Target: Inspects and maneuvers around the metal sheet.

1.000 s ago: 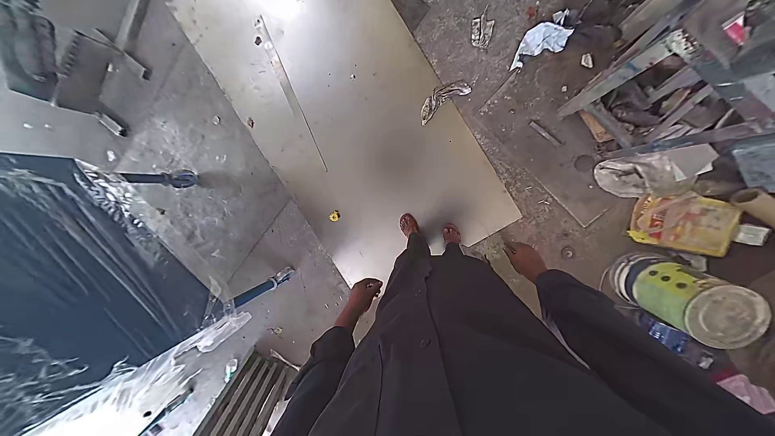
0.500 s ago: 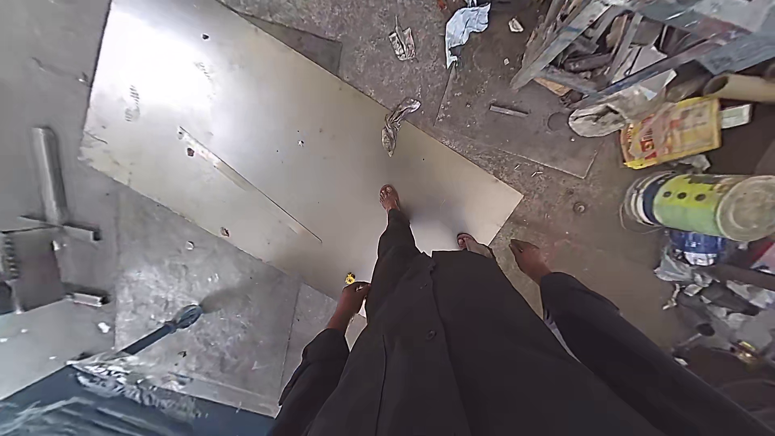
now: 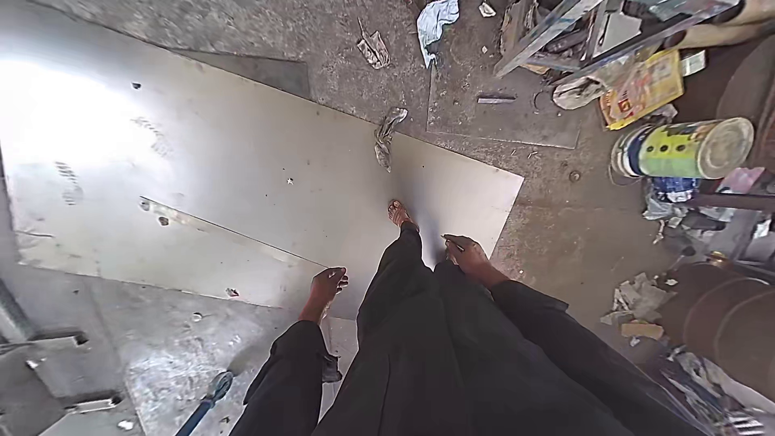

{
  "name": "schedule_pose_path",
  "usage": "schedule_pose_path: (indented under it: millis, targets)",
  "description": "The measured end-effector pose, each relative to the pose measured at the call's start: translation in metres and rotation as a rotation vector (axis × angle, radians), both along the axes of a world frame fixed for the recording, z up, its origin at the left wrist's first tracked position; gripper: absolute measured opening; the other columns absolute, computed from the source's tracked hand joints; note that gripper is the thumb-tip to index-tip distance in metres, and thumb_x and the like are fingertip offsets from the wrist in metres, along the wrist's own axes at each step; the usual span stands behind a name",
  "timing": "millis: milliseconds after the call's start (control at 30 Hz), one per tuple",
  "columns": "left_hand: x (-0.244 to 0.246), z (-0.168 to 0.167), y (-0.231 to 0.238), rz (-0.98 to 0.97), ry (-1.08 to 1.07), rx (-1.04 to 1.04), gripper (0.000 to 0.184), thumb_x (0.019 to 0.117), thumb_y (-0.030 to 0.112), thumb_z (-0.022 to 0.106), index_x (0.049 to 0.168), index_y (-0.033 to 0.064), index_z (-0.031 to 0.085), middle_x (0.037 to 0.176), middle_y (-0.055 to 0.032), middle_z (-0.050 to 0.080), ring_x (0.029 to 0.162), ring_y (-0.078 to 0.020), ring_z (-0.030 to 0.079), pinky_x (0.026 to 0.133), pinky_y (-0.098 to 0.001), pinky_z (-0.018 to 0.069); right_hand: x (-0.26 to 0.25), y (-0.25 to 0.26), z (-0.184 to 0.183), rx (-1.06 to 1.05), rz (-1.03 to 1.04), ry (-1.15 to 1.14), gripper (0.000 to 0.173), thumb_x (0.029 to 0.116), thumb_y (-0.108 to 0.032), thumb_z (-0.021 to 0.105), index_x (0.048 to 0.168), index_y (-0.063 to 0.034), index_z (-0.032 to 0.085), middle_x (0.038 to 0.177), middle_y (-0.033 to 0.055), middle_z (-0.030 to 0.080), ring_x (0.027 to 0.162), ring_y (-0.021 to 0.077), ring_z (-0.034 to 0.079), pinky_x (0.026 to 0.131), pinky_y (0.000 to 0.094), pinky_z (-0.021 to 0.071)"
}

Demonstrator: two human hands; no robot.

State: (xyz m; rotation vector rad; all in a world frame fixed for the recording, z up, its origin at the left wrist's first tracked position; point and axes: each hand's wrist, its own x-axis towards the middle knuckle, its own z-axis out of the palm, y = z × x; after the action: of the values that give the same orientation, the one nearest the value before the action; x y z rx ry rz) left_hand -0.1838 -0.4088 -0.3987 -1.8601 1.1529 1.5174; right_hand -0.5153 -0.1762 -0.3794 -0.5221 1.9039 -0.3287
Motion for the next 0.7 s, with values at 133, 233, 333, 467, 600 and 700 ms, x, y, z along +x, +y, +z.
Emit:
schedule_pose_path:
  millis: [133,233,333,467,600,700]
  targets:
    - [-0.015,0.003,-0.013,-0.162,0.064,0.047,0.036,0.1087,0.027,0.055,0.128,-0.0013,0.063,0.11,-0.0175,0.072,0.095,-0.0219,0.071,0.085,-0.0408,0.0571,0.009,-0.002,0.007,0.039,-0.083,-0.036,0.043,0.1098,-0.037,0.046,0.142,-0.0149,0.063,0.142,0.0091,0.064,0.135,0.0209,0.057,0.118,0.0404,0.0405]
    - [-0.022,0.0,-0.02,-0.234,0.102,0.056,0.035,0.1082,0.027,0.056,0.128,-0.002,0.063,0.11,-0.0178,0.071,0.095,-0.0226,0.07,0.085,-0.0413,0.057,0.009,0.035,0.005,0.126,-0.224,-0.029,0.042,0.1105,-0.036,0.046,0.141,-0.0126,0.064,0.142,0.0094,0.064,0.136,0.0221,0.058,0.117,0.0436,0.0405]
    - [-0.027,0.0,-0.03,-0.313,0.139,0.033,0.035,0.1084,0.027,0.055,0.128,-0.0016,0.063,0.11,-0.0175,0.071,0.093,-0.0221,0.07,0.083,-0.0404,0.057,0.017,0.092,0.002,0.241,-0.362,0.009,0.043,0.1106,-0.038,0.045,0.139,-0.0133,0.065,0.139,0.0118,0.066,0.133,0.0276,0.059,0.115,0.0514,0.0415]
    - [-0.023,-0.002,-0.033,-0.368,0.169,0.006,0.037,0.1084,0.028,0.055,0.128,-0.002,0.063,0.112,-0.0185,0.071,0.094,-0.0227,0.07,0.084,-0.0415,0.0562,0.045,0.162,0.01,0.354,-0.516,0.043,0.041,0.11,-0.039,0.046,0.133,-0.0131,0.069,0.129,0.0139,0.07,0.125,0.0318,0.063,0.109,0.0567,0.0434]
    - [-0.007,0.001,-0.024,-0.377,0.151,-0.021,0.039,0.1088,0.029,0.054,0.131,-0.0025,0.061,0.114,-0.0197,0.07,0.096,-0.0242,0.07,0.085,-0.0422,0.0558,0.086,0.202,0.014,0.358,-0.585,0.054,0.042,0.1091,-0.04,0.047,0.125,-0.0109,0.072,0.119,0.0136,0.073,0.116,0.0314,0.066,0.102,0.0573,0.0458]
    - [0.006,0.01,-0.015,-0.463,0.151,-0.031,0.039,0.1087,0.03,0.054,0.13,-0.0026,0.062,0.115,-0.02,0.07,0.098,-0.0252,0.07,0.087,-0.0439,0.0556,0.122,0.217,0.017,0.307,-0.655,0.062,0.042,0.108,-0.041,0.048,0.119,-0.0108,0.074,0.112,0.0104,0.075,0.109,0.0288,0.068,0.1,0.0561,0.0477]
